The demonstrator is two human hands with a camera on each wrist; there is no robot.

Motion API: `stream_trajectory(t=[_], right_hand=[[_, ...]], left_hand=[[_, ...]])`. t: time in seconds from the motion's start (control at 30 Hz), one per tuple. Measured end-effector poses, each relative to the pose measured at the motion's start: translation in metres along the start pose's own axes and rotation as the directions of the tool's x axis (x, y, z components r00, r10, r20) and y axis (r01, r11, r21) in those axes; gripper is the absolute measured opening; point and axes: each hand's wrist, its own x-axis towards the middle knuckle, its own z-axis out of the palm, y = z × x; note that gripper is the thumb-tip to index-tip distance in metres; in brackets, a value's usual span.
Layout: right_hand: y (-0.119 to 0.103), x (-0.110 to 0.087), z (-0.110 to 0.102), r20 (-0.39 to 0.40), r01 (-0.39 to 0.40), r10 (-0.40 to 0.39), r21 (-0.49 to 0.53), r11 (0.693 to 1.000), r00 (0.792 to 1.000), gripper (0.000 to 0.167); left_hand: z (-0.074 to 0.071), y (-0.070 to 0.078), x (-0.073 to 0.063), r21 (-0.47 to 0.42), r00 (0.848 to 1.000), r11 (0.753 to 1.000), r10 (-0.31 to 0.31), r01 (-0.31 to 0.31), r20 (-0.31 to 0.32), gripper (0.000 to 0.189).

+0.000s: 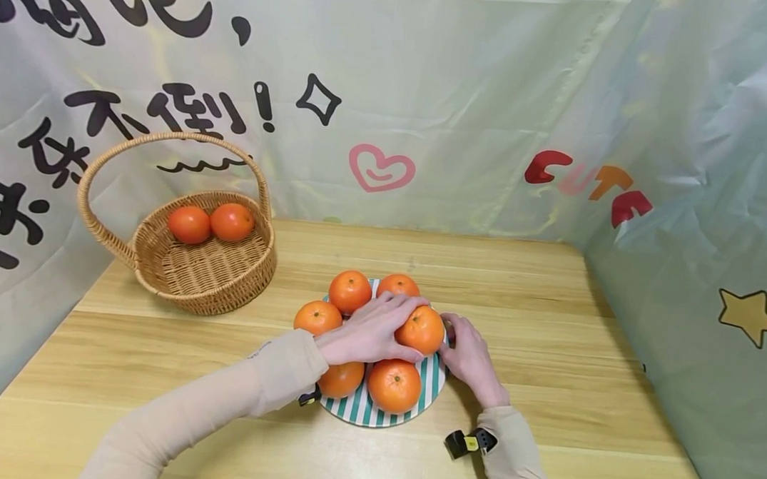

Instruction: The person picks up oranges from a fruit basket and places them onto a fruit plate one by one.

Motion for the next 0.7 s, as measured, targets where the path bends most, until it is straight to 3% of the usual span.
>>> stream_trajectory(t=[0.17, 0.7], right_hand=[[0.001, -0.001, 0.0, -0.005, 0.007, -0.007, 0.004, 1.0, 1.0, 0.05], [0.002, -0.002, 0.001, -0.017, 0.024, -0.024, 0.014, 1.0, 1.0, 0.051]], left_hand=[[0.002, 0.0, 0.004, -0.016, 1.0, 1.0, -0.001, 0.001, 0.017, 0.078], [0.009, 0.001, 0.012, 0.047, 1.0, 0.999, 0.003, -0.004, 0.025, 0.076]])
